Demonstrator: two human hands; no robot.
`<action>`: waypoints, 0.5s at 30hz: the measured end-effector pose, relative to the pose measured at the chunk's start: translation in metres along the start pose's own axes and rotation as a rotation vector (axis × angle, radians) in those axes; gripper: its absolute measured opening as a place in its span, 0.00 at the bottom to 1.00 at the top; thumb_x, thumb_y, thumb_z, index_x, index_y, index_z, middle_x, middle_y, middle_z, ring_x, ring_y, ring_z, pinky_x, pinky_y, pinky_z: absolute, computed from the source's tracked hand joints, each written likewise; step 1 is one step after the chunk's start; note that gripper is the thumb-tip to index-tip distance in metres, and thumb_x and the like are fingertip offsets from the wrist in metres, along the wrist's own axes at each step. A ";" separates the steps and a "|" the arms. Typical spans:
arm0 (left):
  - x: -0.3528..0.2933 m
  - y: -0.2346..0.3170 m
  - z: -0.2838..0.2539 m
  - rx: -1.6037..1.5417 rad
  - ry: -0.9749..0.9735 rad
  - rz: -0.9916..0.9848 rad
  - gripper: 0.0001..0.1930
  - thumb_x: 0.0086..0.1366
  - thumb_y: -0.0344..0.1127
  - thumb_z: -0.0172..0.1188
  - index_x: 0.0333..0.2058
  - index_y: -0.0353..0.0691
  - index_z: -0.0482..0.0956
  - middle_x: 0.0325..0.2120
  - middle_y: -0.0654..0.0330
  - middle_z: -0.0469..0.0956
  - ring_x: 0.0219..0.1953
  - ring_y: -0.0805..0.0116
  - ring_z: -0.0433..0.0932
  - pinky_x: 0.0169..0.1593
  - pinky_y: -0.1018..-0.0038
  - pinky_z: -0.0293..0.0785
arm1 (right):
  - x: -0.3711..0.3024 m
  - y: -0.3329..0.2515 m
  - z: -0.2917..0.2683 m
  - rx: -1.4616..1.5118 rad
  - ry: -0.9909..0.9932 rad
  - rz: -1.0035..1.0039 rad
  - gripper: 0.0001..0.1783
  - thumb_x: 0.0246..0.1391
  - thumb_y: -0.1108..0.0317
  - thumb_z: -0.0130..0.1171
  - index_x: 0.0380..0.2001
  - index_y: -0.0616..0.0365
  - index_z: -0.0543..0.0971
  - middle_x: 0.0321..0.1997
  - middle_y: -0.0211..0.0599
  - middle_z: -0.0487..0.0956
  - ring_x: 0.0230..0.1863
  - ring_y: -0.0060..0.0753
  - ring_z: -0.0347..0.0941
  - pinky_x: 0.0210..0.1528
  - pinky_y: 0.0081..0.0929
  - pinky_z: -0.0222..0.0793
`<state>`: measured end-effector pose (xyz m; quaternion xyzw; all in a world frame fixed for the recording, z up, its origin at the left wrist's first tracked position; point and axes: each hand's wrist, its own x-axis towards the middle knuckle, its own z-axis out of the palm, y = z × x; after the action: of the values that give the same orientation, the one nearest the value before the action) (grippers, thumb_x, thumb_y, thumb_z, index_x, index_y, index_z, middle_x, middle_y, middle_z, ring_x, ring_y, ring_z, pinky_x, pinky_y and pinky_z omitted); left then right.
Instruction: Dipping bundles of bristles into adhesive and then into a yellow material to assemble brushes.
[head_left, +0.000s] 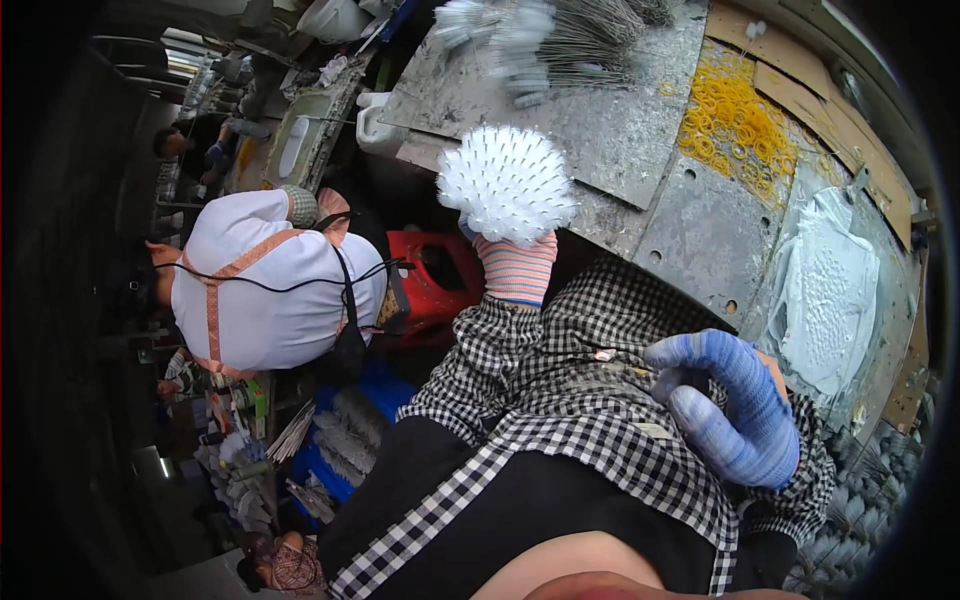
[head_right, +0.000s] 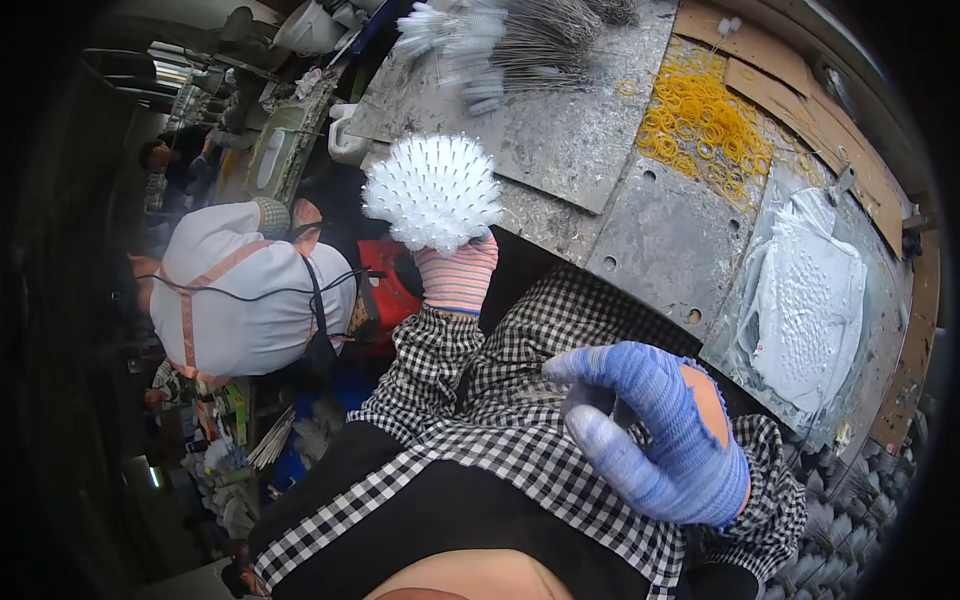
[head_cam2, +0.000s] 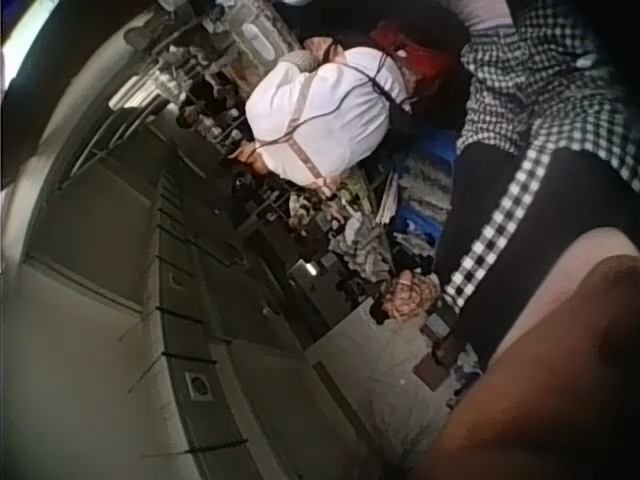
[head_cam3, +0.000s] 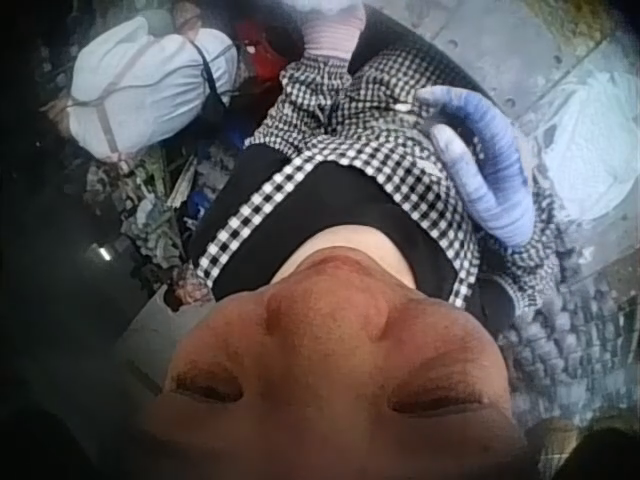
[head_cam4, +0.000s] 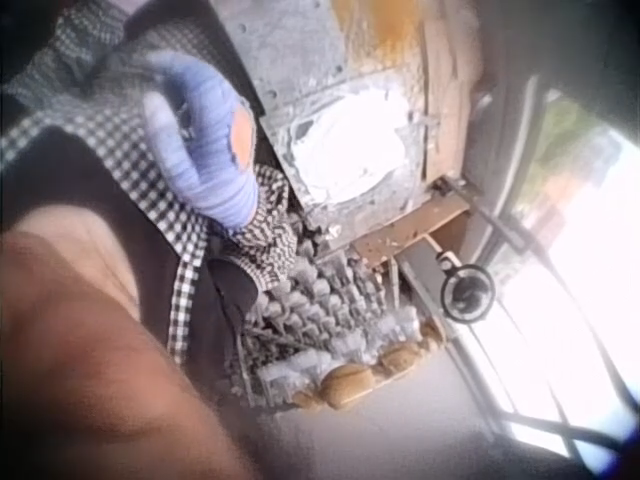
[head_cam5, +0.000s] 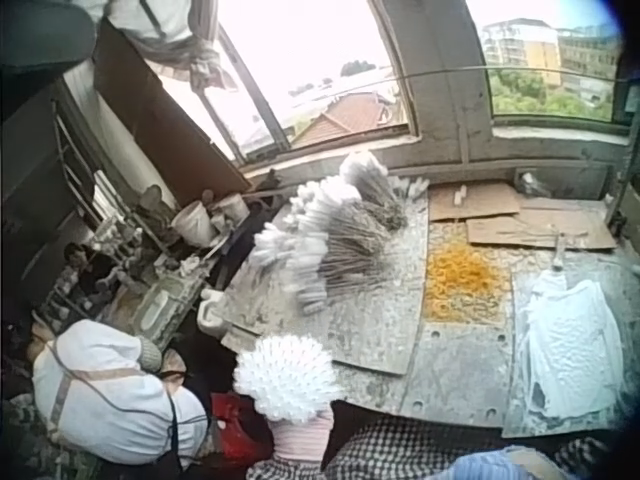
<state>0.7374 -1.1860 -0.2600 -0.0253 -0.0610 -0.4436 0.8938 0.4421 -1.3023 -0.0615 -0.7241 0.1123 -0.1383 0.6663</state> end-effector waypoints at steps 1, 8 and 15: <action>0.000 0.001 0.012 0.101 0.183 0.117 0.26 0.73 0.54 0.45 0.60 0.43 0.73 0.61 0.61 0.73 0.62 0.62 0.72 0.61 0.61 0.71 | 0.008 0.021 0.003 -0.017 0.044 0.029 0.14 0.59 0.72 0.57 0.47 0.64 0.79 0.31 0.37 0.81 0.33 0.29 0.79 0.40 0.25 0.74; -0.007 0.010 0.026 0.252 0.495 0.310 0.24 0.72 0.53 0.49 0.56 0.44 0.77 0.55 0.62 0.80 0.52 0.64 0.81 0.43 0.64 0.84 | 0.058 0.186 0.019 -0.170 0.491 0.022 0.09 0.62 0.72 0.59 0.43 0.63 0.81 0.34 0.38 0.83 0.35 0.25 0.79 0.41 0.25 0.74; -0.014 0.018 0.021 0.253 0.297 0.232 0.26 0.73 0.55 0.47 0.60 0.45 0.73 0.60 0.61 0.76 0.61 0.62 0.75 0.57 0.59 0.77 | 0.059 0.220 0.019 -0.364 0.576 -0.147 0.10 0.56 0.75 0.62 0.42 0.61 0.83 0.37 0.43 0.84 0.37 0.39 0.82 0.42 0.31 0.77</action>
<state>0.7412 -1.1618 -0.2406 0.1457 0.0193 -0.3256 0.9340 0.5087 -1.3238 -0.2791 -0.7684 0.2660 -0.3623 0.4555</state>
